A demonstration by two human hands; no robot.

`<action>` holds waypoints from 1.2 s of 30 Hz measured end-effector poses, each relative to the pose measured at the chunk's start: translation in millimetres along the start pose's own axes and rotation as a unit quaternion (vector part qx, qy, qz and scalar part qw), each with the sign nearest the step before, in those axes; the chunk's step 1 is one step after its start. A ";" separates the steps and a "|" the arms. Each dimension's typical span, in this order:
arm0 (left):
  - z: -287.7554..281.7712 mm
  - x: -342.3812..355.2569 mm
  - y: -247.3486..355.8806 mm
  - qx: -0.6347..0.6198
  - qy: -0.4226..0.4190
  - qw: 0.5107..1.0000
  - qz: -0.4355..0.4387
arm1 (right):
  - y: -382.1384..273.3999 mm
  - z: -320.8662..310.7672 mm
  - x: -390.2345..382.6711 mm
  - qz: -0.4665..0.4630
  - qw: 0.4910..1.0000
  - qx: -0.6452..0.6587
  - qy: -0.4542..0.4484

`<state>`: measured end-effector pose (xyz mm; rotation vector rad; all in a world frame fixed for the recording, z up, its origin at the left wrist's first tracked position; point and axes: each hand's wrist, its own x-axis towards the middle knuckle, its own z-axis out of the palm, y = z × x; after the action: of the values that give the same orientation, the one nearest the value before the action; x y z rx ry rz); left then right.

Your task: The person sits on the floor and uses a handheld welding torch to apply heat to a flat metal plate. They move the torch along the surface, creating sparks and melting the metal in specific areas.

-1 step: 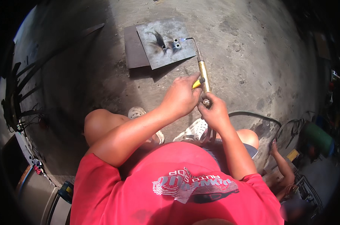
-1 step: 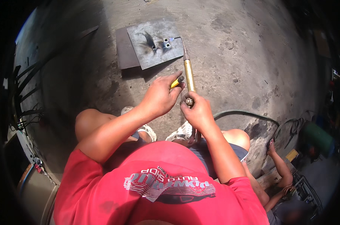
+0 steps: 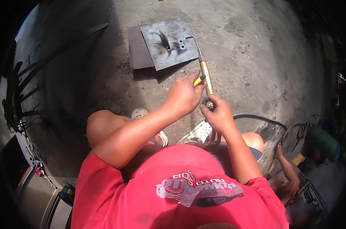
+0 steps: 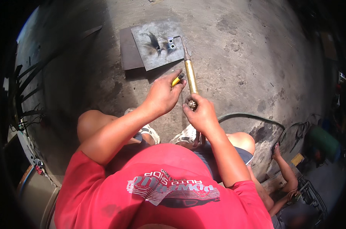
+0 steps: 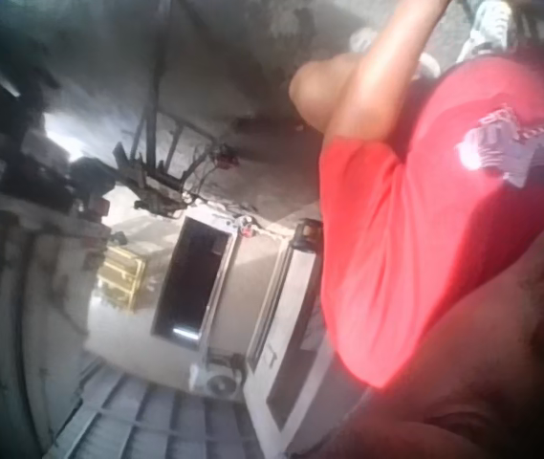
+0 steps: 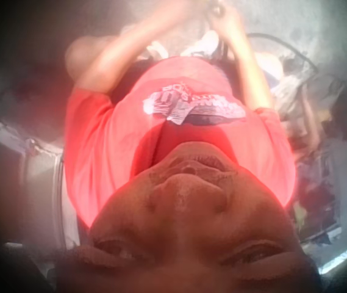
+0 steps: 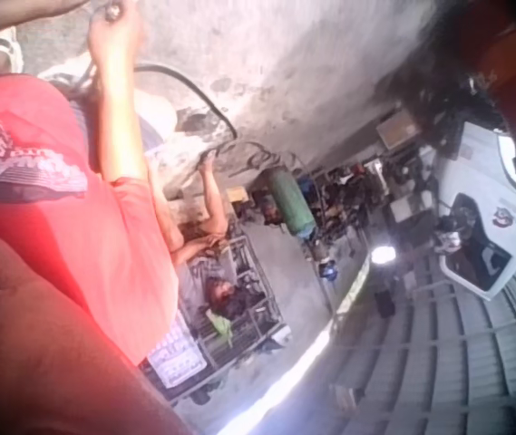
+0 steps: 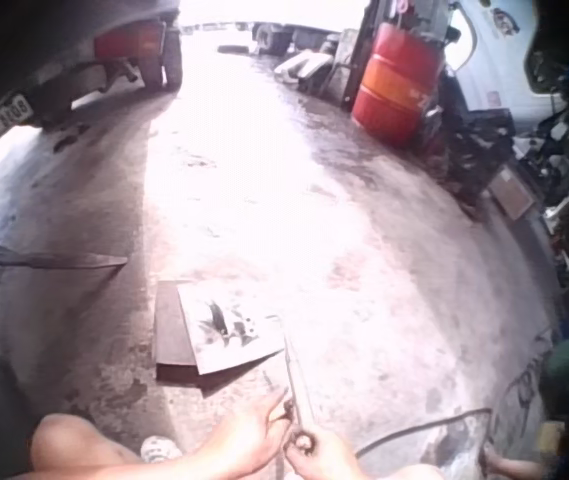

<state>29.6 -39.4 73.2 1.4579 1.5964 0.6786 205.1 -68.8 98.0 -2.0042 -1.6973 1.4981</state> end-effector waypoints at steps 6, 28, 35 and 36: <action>-21.5 42.3 -36.4 -0.169 -0.005 0.962 -0.215 | -36.6 29.5 34.5 -0.144 0.984 -0.108 -0.015; -48.3 59.3 -113.2 -0.416 -0.015 0.851 -0.319 | -43.7 106.3 118.3 -0.215 0.963 -0.163 0.000; -48.7 60.7 -122.0 -0.413 -0.034 0.846 -0.335 | -44.3 110.3 122.1 -0.221 0.961 -0.166 0.006; -48.6 60.8 -123.2 -0.410 -0.038 0.847 -0.335 | -44.4 110.6 121.9 -0.220 0.961 -0.167 0.004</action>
<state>-73.0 5.6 -20.0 0.2567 1.3491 0.7259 80.8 -7.7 -1.4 -1.5904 -2.3235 1.1097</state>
